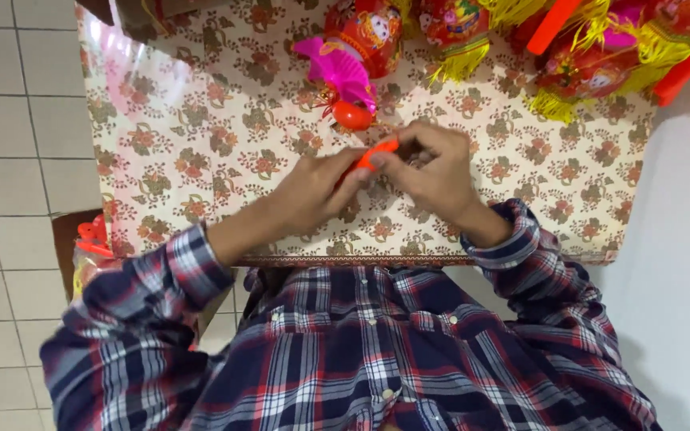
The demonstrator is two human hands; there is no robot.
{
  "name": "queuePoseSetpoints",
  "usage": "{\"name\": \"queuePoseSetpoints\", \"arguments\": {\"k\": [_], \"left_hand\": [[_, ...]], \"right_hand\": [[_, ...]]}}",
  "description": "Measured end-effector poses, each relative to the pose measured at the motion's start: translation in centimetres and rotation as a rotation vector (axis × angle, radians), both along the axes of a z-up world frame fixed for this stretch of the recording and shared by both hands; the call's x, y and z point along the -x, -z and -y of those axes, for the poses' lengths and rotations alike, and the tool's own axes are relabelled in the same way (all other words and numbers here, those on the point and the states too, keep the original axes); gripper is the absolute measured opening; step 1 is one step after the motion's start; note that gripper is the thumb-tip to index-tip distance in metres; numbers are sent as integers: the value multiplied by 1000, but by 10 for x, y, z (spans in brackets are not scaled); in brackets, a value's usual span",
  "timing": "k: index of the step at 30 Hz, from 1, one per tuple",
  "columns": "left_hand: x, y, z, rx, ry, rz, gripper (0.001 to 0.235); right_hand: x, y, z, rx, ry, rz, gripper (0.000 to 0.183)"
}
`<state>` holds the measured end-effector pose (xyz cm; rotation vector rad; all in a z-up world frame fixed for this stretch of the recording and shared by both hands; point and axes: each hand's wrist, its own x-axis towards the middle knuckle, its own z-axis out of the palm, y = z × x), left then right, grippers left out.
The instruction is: Assembling decorative plastic toys by inserting batteries, attaching handles, and cleaning them with a cloth.
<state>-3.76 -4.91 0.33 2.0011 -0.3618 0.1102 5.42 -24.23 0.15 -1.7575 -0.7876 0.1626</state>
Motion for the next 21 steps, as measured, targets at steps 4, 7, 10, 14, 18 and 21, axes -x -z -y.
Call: {"name": "queuePoseSetpoints", "arguments": {"k": [4, 7, 10, 14, 18, 21], "left_hand": [[-23, 14, -4, 178, 103, -88, 39], [-30, 22, -8, 603, 197, -386, 44], [-27, 33, -16, 669, 245, -541, 58], [-30, 26, -18, 522, 111, -410, 38], [-28, 12, -17, 410, 32, -314, 32], [-30, 18, -21, 484, 128, -266, 30]], "right_hand": [[-15, 0, 5, -32, -33, -39, 24], [-21, -7, 3, -102, -107, -51, 26], [-16, -1, -1, -153, -163, -132, 26], [-15, -12, -1, -37, -117, -125, 28], [-12, -17, -3, 83, -89, -66, 34], [-12, -12, -1, 120, -84, -29, 38]]}}
